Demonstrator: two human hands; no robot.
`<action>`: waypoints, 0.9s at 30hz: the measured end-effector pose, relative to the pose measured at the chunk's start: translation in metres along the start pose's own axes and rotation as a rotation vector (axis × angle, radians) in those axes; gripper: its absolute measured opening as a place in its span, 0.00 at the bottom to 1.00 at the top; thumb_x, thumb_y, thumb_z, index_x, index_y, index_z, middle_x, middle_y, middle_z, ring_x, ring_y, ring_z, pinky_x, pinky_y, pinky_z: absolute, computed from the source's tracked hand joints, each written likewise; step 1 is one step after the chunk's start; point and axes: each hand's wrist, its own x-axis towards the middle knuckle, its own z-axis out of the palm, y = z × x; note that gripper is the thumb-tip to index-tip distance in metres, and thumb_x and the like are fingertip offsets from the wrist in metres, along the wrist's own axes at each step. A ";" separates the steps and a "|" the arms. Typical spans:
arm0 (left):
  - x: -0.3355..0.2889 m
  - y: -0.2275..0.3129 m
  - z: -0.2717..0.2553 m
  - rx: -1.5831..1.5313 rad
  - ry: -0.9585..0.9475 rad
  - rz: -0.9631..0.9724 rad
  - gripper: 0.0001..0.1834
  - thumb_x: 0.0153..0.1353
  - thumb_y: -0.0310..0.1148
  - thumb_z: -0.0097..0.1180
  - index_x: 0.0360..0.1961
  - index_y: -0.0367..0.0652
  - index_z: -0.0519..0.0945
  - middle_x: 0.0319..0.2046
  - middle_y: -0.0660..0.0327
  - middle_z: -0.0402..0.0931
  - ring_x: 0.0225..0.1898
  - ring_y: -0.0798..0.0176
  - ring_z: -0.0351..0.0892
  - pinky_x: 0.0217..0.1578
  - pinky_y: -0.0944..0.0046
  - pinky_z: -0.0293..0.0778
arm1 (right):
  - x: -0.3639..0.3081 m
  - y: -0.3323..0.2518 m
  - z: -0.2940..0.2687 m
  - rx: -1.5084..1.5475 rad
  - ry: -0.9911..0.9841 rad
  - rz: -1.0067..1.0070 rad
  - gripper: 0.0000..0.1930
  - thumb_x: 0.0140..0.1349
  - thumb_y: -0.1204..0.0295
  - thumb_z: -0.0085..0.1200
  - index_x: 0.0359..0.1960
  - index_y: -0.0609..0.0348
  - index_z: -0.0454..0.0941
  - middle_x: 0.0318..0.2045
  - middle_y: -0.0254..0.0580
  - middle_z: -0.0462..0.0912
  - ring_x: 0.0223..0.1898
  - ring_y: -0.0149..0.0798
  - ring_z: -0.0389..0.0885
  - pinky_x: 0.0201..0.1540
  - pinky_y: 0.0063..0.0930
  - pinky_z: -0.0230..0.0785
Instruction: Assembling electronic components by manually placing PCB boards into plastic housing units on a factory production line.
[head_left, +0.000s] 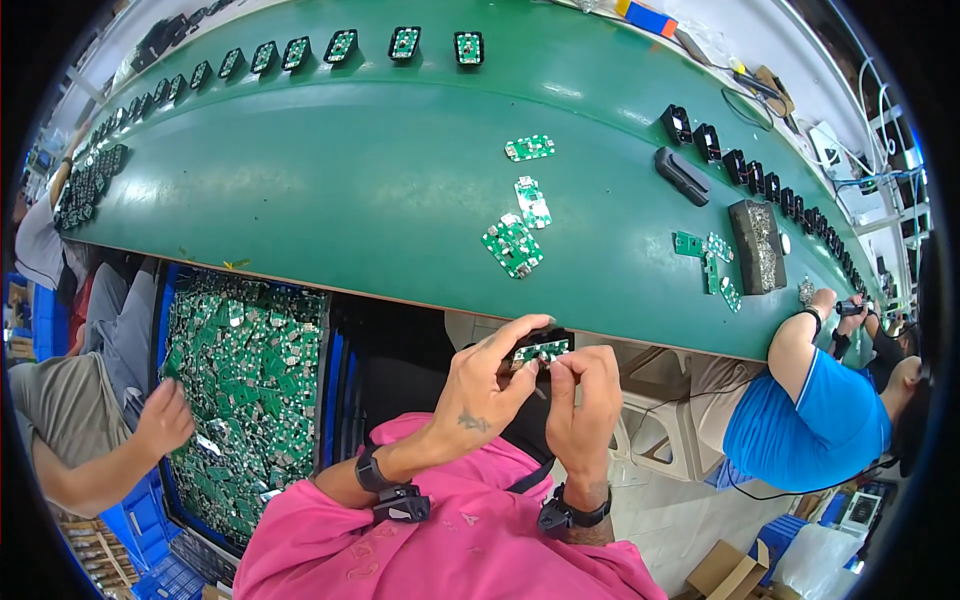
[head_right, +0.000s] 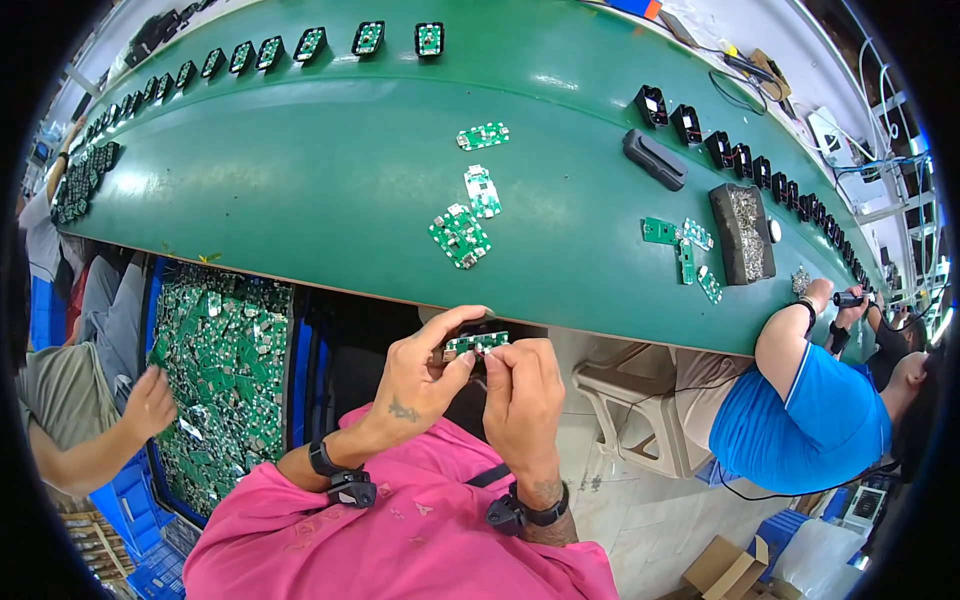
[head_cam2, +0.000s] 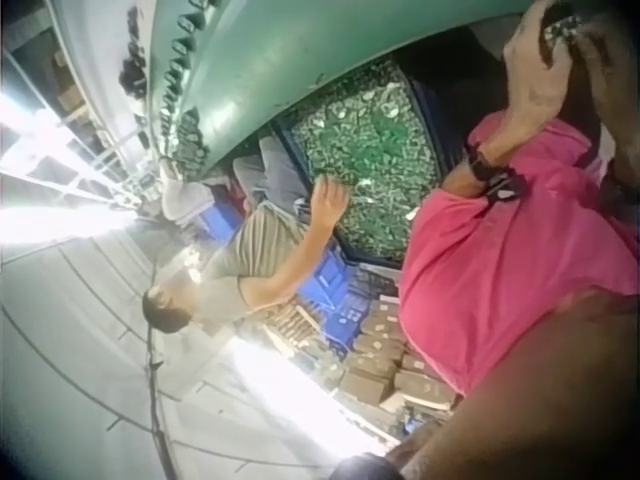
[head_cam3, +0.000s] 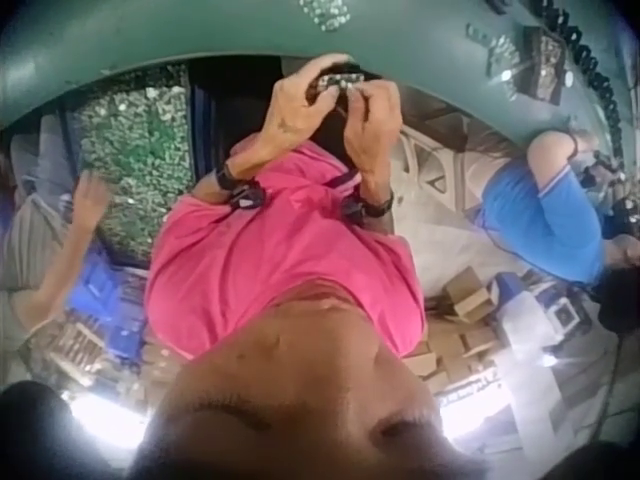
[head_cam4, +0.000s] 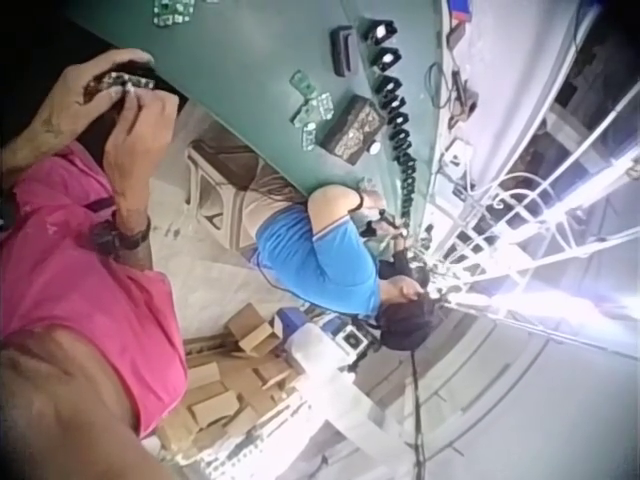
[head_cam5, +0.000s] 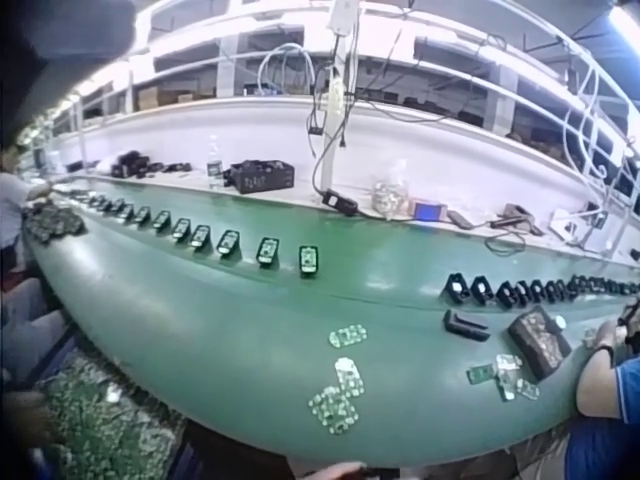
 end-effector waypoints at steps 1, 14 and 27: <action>0.000 0.002 0.000 -0.001 0.003 -0.001 0.23 0.63 0.19 0.52 0.61 0.38 0.73 0.42 0.59 0.79 0.38 0.74 0.78 0.37 0.70 0.78 | 0.002 -0.003 -0.002 0.000 -0.003 0.000 0.06 0.60 0.79 0.58 0.37 0.63 0.75 0.33 0.46 0.75 0.34 0.48 0.75 0.36 0.39 0.68; 0.002 0.010 -0.006 0.291 0.027 0.188 0.27 0.58 0.16 0.54 0.61 0.38 0.73 0.45 0.51 0.77 0.39 0.61 0.82 0.38 0.66 0.82 | 0.021 -0.017 -0.015 -0.217 -0.188 -0.164 0.05 0.60 0.82 0.55 0.35 0.64 0.72 0.31 0.48 0.73 0.33 0.51 0.74 0.34 0.42 0.67; 0.006 0.008 -0.008 0.311 -0.026 0.145 0.29 0.59 0.16 0.54 0.64 0.39 0.72 0.48 0.50 0.78 0.39 0.62 0.82 0.38 0.66 0.82 | 0.027 -0.015 -0.017 -0.266 -0.270 -0.167 0.04 0.60 0.81 0.55 0.35 0.65 0.73 0.32 0.49 0.73 0.35 0.54 0.75 0.36 0.45 0.68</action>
